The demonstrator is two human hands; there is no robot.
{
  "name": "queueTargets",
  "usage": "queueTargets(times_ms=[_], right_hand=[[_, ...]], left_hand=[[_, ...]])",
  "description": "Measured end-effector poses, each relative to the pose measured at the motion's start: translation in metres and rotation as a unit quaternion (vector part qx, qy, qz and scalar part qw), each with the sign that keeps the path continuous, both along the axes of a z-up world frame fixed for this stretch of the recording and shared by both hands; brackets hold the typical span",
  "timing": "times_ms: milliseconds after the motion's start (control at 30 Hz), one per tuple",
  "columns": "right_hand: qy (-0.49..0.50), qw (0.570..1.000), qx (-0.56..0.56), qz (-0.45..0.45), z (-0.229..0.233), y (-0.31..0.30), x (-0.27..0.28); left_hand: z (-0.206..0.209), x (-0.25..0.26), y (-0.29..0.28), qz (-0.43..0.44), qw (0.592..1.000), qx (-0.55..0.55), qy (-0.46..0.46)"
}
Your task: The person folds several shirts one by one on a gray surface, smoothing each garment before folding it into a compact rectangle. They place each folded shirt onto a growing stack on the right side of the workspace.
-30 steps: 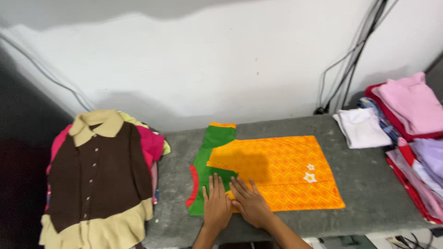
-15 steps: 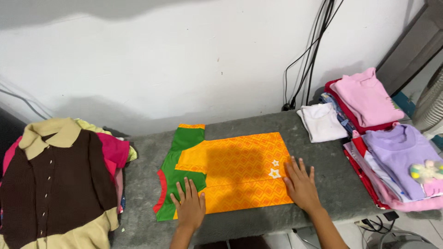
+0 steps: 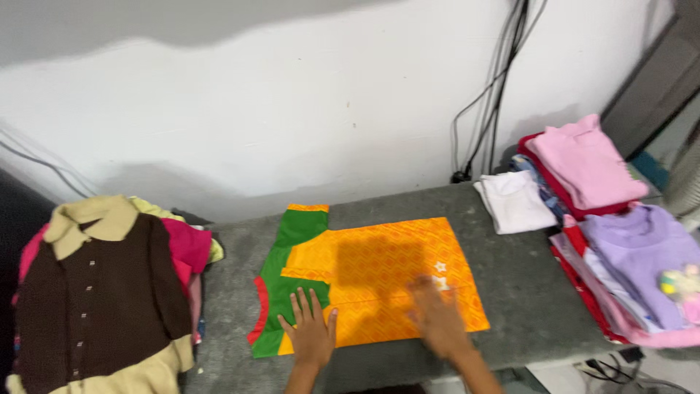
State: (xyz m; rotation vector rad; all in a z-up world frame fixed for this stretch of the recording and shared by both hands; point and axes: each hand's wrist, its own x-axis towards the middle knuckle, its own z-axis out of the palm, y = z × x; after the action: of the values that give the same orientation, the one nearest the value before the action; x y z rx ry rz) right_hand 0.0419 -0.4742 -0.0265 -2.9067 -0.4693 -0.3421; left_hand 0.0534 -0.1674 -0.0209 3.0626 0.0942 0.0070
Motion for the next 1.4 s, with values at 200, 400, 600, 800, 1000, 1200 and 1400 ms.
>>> queueTargets(times_ms=[200,400,600,800,1000,1200,1400], right_hand=[[-0.002,0.985,0.004,-0.17,-0.013,-0.064,0.025],[-0.023,0.97,0.196,-0.14,-0.015,-0.084,0.026],[-0.006,0.974,0.179,-0.137,-0.012,-0.086,0.035],[0.007,0.977,0.149,-0.154,0.001,-0.081,0.024],[-0.04,0.977,0.084,-0.192,0.013,-0.058,0.028],[-0.066,0.995,0.069,0.011,0.025,0.058,-0.002],[0.148,0.986,0.045,0.068,0.022,0.09,-0.034]], left_hand=[[-0.001,0.013,0.041,0.009,0.996,-0.035,-0.081],[-0.001,0.062,0.08,-0.069,0.981,-0.093,-0.154],[-0.013,0.06,0.086,-0.062,0.991,-0.04,-0.113],[-0.011,0.061,0.086,-0.053,0.992,-0.055,-0.1],[0.005,0.036,0.071,-0.106,0.98,-0.053,-0.157],[0.0,-0.005,0.044,-0.101,0.982,-0.055,-0.148],[-0.006,-0.011,0.048,-0.058,0.994,-0.026,-0.093]])
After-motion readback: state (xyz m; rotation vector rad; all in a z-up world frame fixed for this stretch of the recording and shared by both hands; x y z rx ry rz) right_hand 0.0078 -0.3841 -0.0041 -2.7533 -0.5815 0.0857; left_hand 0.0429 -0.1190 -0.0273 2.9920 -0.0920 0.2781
